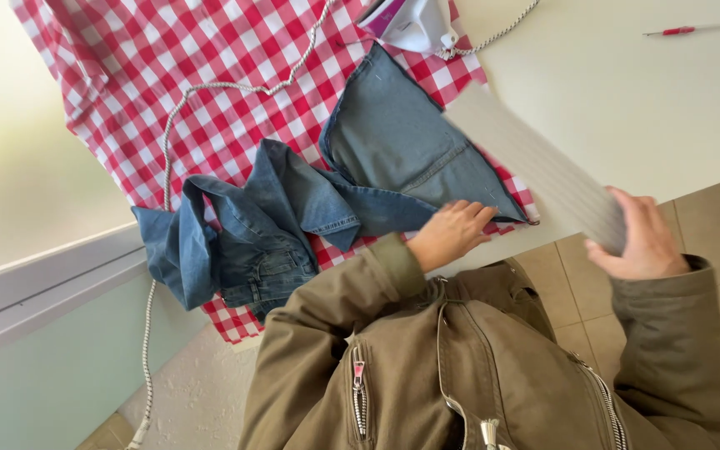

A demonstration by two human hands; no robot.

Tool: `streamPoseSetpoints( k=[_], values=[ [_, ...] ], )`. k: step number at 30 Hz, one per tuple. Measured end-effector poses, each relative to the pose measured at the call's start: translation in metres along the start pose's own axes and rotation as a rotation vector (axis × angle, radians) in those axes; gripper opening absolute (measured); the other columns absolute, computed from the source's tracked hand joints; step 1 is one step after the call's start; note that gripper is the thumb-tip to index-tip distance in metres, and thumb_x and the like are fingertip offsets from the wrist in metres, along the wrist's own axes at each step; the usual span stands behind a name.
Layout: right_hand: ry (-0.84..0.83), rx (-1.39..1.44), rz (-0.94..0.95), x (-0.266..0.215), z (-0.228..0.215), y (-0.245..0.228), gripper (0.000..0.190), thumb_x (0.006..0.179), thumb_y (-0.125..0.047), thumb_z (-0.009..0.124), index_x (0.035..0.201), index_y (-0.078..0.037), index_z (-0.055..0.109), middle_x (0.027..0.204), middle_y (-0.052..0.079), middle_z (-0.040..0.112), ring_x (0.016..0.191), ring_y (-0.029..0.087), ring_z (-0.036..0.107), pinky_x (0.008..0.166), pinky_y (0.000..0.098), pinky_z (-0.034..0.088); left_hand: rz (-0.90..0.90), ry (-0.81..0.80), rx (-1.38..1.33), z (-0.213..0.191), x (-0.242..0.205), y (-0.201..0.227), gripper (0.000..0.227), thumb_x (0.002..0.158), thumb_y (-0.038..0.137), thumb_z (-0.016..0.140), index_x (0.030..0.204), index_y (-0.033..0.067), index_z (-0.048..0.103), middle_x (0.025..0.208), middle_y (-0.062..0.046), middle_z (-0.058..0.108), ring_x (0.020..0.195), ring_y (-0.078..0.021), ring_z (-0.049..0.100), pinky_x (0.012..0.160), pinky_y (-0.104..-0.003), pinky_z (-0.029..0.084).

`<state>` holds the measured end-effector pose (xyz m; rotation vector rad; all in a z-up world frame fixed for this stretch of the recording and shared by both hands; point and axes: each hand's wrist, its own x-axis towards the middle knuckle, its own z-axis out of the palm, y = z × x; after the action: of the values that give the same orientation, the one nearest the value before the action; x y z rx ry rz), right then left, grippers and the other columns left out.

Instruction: The recorder is ironing a piece of denim fabric using a plastic template to guide the folds.

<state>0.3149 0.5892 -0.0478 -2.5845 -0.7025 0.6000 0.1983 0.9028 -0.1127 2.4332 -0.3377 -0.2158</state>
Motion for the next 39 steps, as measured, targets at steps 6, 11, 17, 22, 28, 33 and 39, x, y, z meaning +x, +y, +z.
streamPoseSetpoints(
  k=[6, 11, 17, 22, 28, 33, 39],
  values=[
    [-0.064, 0.166, -0.226, 0.060, 0.061, -0.093, 0.103, 0.079, -0.022, 0.082, 0.162, -0.006, 0.024, 0.125, 0.026, 0.052, 0.108, 0.038, 0.059, 0.093, 0.0544, 0.054, -0.064, -0.052, 0.466, -0.120, -0.042, -0.095, 0.072, 0.078, 0.071, 0.066, 0.111, 0.0073, 0.071, 0.104, -0.006, 0.067, 0.105, -0.0246, 0.061, 0.107, -0.059, 0.039],
    [-0.134, 0.111, -0.165, 0.112, 0.111, -0.134, 0.104, 0.086, -0.024, 0.082, 0.167, -0.010, 0.017, 0.123, 0.023, 0.050, 0.107, 0.035, 0.058, 0.093, 0.0473, 0.054, -0.123, -0.241, 0.472, -0.134, -0.082, -0.128, 0.081, 0.069, 0.081, 0.063, 0.106, 0.0094, 0.073, 0.099, -0.004, 0.065, 0.104, -0.0243, 0.057, 0.100, -0.058, 0.041],
    [-0.118, -0.011, -0.288, 0.115, 0.144, -0.143, 0.104, 0.084, -0.025, 0.084, 0.165, -0.011, 0.020, 0.113, 0.022, 0.048, 0.097, 0.035, 0.055, 0.086, 0.0478, 0.053, -0.207, -0.364, 0.368, -0.128, -0.099, -0.126, 0.064, 0.084, 0.073, 0.060, 0.101, 0.0139, 0.075, 0.097, 0.000, 0.065, 0.103, -0.0220, 0.058, 0.102, -0.058, 0.043],
    [-0.064, -0.104, -0.266, 0.109, 0.137, -0.141, 0.103, 0.081, -0.020, 0.084, 0.165, -0.016, 0.026, 0.119, 0.022, 0.048, 0.100, 0.038, 0.054, 0.086, 0.0493, 0.053, -0.293, -0.136, 0.309, -0.140, -0.072, -0.143, 0.040, 0.107, 0.047, 0.063, 0.121, 0.0095, 0.068, 0.123, -0.006, 0.061, 0.119, -0.0239, 0.057, 0.107, -0.051, 0.047],
    [-0.013, -0.116, -0.233, 0.097, 0.122, -0.148, 0.098, 0.081, -0.017, 0.085, 0.165, -0.017, 0.033, 0.127, 0.022, 0.048, 0.103, 0.039, 0.053, 0.089, 0.0509, 0.052, -0.099, 0.141, 0.519, -0.126, -0.036, -0.154, 0.078, 0.075, 0.035, 0.074, 0.146, 0.0146, 0.050, 0.156, -0.011, 0.036, 0.140, -0.0356, 0.045, 0.111, -0.060, 0.039],
    [0.003, -0.090, -0.207, 0.090, 0.129, -0.134, 0.099, 0.079, -0.016, 0.085, 0.164, -0.018, 0.034, 0.128, 0.024, 0.047, 0.103, 0.040, 0.053, 0.089, 0.0510, 0.053, -0.297, 0.195, 0.514, -0.135, -0.041, -0.174, 0.075, 0.082, 0.005, 0.067, 0.153, 0.0142, 0.044, 0.153, -0.017, 0.039, 0.132, -0.0368, 0.050, 0.106, -0.051, 0.048],
    [-0.005, -0.070, -0.218, 0.091, 0.124, -0.135, 0.099, 0.079, -0.015, 0.085, 0.164, -0.019, 0.035, 0.129, 0.025, 0.047, 0.103, 0.041, 0.053, 0.088, 0.0515, 0.053, -0.535, 0.362, 0.219, -0.122, -0.044, -0.214, 0.038, 0.094, -0.008, 0.058, 0.129, 0.0025, 0.050, 0.120, -0.018, 0.052, 0.107, -0.0354, 0.060, 0.083, -0.046, 0.055]
  ],
)
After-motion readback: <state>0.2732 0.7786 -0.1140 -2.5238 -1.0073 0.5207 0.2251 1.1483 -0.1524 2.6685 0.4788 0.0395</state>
